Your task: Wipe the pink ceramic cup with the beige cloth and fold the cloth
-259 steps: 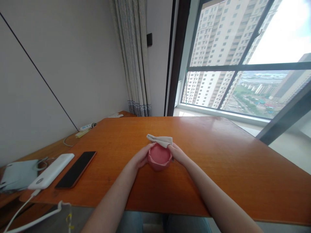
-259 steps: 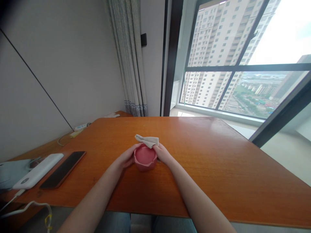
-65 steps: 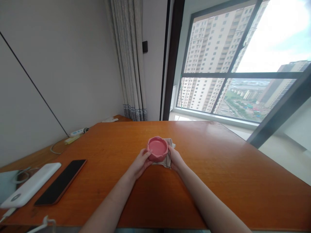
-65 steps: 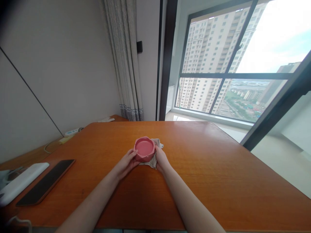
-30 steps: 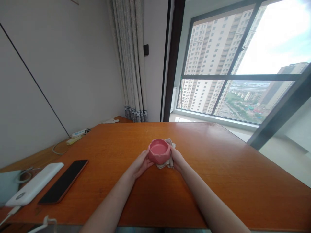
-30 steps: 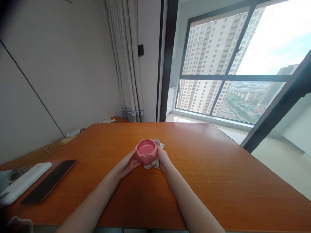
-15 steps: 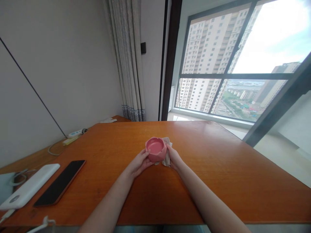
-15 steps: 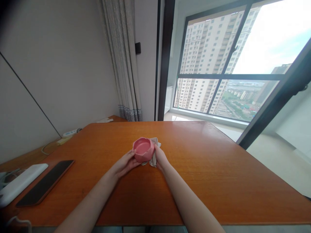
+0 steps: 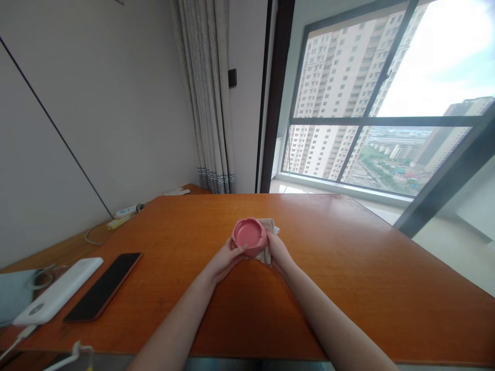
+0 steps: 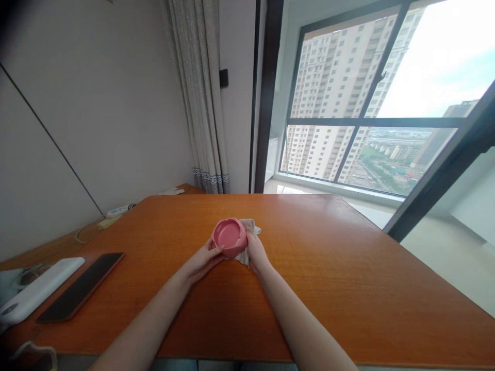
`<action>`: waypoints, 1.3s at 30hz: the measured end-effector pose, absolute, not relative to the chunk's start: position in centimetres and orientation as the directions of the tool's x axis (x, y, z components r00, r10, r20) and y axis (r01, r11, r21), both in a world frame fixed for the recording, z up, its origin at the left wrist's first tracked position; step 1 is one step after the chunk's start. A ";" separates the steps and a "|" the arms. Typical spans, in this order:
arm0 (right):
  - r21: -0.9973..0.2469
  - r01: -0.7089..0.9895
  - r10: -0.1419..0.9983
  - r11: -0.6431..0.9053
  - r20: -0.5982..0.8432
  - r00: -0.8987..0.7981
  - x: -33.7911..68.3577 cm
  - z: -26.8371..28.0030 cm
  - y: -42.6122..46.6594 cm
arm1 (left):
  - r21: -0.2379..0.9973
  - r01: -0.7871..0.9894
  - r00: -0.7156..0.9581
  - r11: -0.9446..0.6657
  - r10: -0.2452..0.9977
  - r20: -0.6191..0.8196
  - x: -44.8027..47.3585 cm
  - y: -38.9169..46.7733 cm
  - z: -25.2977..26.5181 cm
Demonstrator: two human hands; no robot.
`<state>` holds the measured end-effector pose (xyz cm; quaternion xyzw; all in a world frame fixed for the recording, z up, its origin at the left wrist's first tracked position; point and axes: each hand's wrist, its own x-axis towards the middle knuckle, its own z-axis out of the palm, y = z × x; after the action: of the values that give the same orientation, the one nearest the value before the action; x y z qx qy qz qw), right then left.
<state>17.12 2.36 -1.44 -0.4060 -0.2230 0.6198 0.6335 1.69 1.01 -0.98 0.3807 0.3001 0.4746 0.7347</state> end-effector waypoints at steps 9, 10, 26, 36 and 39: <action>-0.750 -0.627 0.970 -0.210 -0.238 -0.041 17.1 -0.8 2.2 | 0.880 -0.351 0.391 0.321 0.904 -0.174 0.8 1.1 -0.4; -0.737 -0.633 0.962 -0.237 -0.271 -0.045 17.0 -0.4 1.9 | 0.885 -0.356 0.362 0.299 0.918 -0.164 0.8 1.1 -0.4; -0.919 0.293 0.932 -0.262 -0.320 -0.171 17.9 -0.9 0.6 | 0.800 -0.568 0.108 0.196 0.981 -0.164 0.0 2.4 0.1; -0.978 0.178 0.993 -0.110 -0.117 -0.028 20.1 2.1 1.2 | 0.860 -0.435 0.217 0.269 0.958 -0.189 1.1 1.4 -0.2; -0.940 0.337 0.996 -0.047 -0.070 -0.054 20.2 2.1 0.6 | 0.883 -0.381 0.319 0.275 0.935 -0.153 1.4 0.9 -0.4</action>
<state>20.16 0.60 2.11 -0.5761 -0.5787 0.4381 0.3759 1.44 0.93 -0.38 0.3873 0.3575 0.4610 0.7139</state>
